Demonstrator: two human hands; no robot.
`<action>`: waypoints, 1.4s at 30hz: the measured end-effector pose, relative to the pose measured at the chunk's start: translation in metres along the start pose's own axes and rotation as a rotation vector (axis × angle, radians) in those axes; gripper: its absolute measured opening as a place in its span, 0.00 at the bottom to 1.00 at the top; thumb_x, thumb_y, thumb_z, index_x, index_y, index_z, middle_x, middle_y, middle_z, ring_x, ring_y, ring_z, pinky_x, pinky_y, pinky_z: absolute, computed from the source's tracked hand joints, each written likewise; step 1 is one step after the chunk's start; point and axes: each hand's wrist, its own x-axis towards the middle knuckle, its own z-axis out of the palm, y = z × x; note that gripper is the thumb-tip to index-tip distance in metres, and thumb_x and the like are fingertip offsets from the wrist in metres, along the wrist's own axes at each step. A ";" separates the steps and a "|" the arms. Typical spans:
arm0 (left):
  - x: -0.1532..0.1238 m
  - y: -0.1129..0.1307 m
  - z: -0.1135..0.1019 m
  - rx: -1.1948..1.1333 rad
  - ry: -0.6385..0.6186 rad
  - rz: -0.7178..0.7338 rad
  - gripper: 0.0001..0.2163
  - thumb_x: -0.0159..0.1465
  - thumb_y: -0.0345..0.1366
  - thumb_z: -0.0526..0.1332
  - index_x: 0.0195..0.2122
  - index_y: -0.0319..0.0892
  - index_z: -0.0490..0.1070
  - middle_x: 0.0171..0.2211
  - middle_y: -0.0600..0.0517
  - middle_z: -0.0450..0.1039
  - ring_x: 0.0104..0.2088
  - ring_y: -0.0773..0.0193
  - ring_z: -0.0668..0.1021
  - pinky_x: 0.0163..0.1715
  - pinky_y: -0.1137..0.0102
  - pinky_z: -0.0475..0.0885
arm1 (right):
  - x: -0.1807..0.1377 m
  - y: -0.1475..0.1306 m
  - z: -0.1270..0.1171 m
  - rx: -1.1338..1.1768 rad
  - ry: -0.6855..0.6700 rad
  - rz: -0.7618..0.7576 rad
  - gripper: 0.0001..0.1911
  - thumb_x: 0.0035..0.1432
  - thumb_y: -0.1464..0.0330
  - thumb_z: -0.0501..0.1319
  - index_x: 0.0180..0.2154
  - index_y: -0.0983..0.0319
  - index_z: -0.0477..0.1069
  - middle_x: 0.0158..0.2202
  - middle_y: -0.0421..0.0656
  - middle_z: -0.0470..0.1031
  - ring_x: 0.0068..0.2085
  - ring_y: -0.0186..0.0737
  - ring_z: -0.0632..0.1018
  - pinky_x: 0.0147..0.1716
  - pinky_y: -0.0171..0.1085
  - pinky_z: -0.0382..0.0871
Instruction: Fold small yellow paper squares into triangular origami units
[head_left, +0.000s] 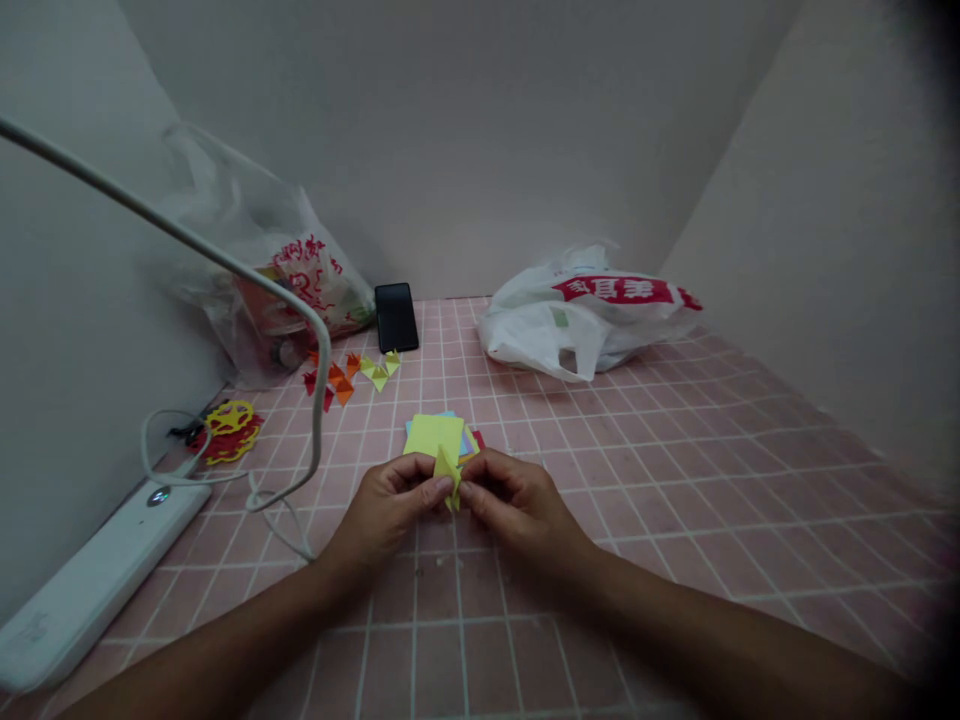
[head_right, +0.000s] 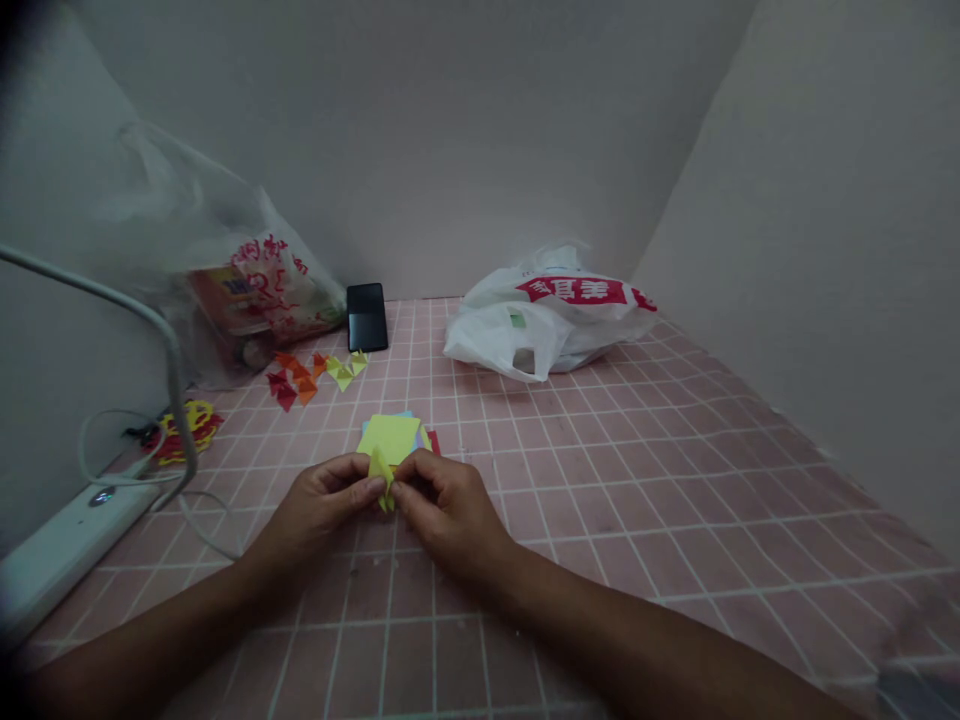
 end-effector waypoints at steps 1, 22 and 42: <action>-0.001 0.001 0.001 0.002 0.002 0.001 0.08 0.55 0.37 0.69 0.29 0.38 0.75 0.25 0.55 0.72 0.26 0.71 0.72 0.29 0.75 0.65 | 0.000 0.000 0.000 0.006 -0.010 0.005 0.05 0.59 0.69 0.58 0.32 0.64 0.72 0.27 0.39 0.70 0.26 0.32 0.67 0.25 0.32 0.61; 0.001 0.008 0.005 0.102 0.031 -0.083 0.12 0.50 0.40 0.69 0.24 0.39 0.68 0.18 0.57 0.70 0.20 0.71 0.69 0.25 0.74 0.61 | 0.004 -0.002 0.001 0.151 -0.055 0.193 0.10 0.55 0.64 0.60 0.27 0.62 0.64 0.21 0.36 0.66 0.22 0.31 0.67 0.22 0.32 0.59; -0.001 0.009 0.003 0.210 -0.028 0.001 0.10 0.53 0.40 0.65 0.26 0.39 0.68 0.21 0.58 0.66 0.22 0.71 0.66 0.25 0.74 0.60 | 0.004 -0.002 0.000 0.200 -0.064 0.239 0.09 0.55 0.64 0.60 0.27 0.62 0.65 0.21 0.36 0.67 0.23 0.30 0.67 0.24 0.32 0.59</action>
